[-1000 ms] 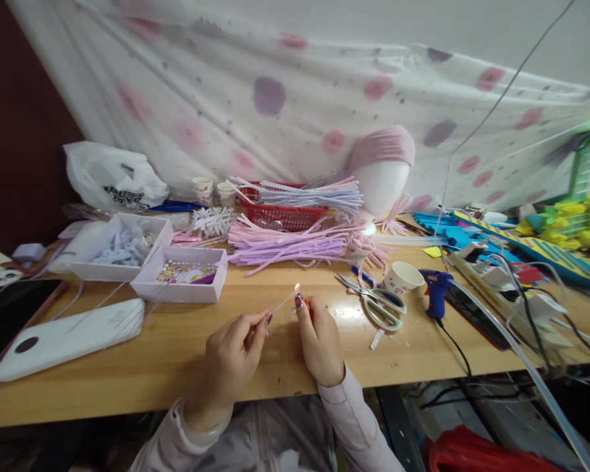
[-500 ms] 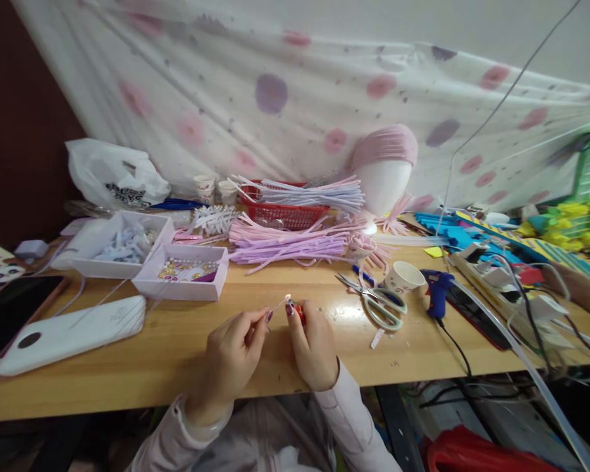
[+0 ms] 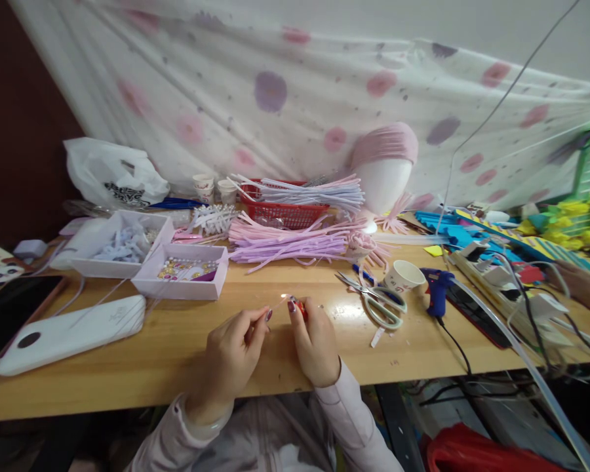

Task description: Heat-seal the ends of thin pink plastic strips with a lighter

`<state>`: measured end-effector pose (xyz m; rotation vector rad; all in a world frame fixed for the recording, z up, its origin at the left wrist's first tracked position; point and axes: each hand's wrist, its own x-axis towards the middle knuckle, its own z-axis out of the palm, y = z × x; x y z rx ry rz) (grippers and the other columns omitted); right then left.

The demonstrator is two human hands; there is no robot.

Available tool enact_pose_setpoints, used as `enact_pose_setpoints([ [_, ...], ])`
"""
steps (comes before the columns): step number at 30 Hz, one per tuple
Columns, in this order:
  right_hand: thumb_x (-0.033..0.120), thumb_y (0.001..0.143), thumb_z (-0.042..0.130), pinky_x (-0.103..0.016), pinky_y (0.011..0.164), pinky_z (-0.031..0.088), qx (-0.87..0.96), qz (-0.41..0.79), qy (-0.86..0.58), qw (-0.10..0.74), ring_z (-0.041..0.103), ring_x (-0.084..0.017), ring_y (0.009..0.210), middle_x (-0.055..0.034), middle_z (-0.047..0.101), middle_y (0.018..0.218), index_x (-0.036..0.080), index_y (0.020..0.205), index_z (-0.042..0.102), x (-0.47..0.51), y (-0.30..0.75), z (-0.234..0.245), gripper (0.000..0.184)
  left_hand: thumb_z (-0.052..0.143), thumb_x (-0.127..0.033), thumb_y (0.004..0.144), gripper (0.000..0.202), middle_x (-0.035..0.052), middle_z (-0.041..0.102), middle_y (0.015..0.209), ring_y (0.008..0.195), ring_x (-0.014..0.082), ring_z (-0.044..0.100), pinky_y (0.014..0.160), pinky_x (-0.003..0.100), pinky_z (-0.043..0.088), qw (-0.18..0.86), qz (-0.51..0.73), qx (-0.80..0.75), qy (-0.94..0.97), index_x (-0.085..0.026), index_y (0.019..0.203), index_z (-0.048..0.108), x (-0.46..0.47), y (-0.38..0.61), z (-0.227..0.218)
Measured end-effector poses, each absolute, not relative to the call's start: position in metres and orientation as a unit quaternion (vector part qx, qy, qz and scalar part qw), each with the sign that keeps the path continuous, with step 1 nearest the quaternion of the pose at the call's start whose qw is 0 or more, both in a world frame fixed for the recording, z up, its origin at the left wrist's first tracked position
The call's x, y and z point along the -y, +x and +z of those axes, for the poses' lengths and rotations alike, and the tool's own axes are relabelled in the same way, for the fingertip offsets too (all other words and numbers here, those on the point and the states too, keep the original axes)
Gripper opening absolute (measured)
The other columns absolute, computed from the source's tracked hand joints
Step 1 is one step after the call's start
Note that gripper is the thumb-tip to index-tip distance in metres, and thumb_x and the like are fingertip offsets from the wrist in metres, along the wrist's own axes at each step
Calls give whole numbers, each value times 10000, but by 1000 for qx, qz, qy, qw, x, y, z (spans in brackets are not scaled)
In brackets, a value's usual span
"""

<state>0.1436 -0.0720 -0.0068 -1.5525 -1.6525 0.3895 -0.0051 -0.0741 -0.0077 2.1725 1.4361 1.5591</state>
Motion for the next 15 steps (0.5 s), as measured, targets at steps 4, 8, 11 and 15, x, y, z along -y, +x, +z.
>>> enact_pose_setpoints([
  [4, 450, 944, 325, -300, 617, 340, 625, 157, -635, 427, 533, -199, 685, -58, 597, 721, 187, 810, 539, 69, 149, -4, 365, 537, -240, 867, 116, -16, 669, 620, 511, 75, 585, 576, 172, 470, 53, 512, -473, 715, -184, 862, 638, 74, -5, -8],
  [8, 470, 936, 336, -289, 581, 313, 600, 154, -649, 441, 497, -176, 618, -19, 545, 642, 200, 713, 483, 65, 153, -3, 380, 557, -221, 853, 90, -31, 664, 610, 495, 66, 572, 574, 163, 464, 51, 518, -472, 711, -189, 876, 638, 75, -5, -7],
  [11, 474, 937, 332, -288, 580, 312, 597, 169, -646, 444, 491, -170, 615, -12, 533, 634, 202, 703, 471, 64, 153, -3, 385, 557, -232, 854, 96, -23, 671, 616, 511, 71, 590, 578, 165, 467, 51, 519, -471, 711, -186, 860, 640, 75, -5, -7],
  [15, 441, 946, 329, -289, 600, 331, 626, 187, -620, 435, 510, -173, 649, -23, 559, 674, 196, 753, 504, 67, 150, -4, 359, 538, -251, 865, 127, -13, 676, 618, 513, 76, 599, 566, 170, 472, 54, 514, -477, 711, -181, 857, 643, 75, -5, -5],
])
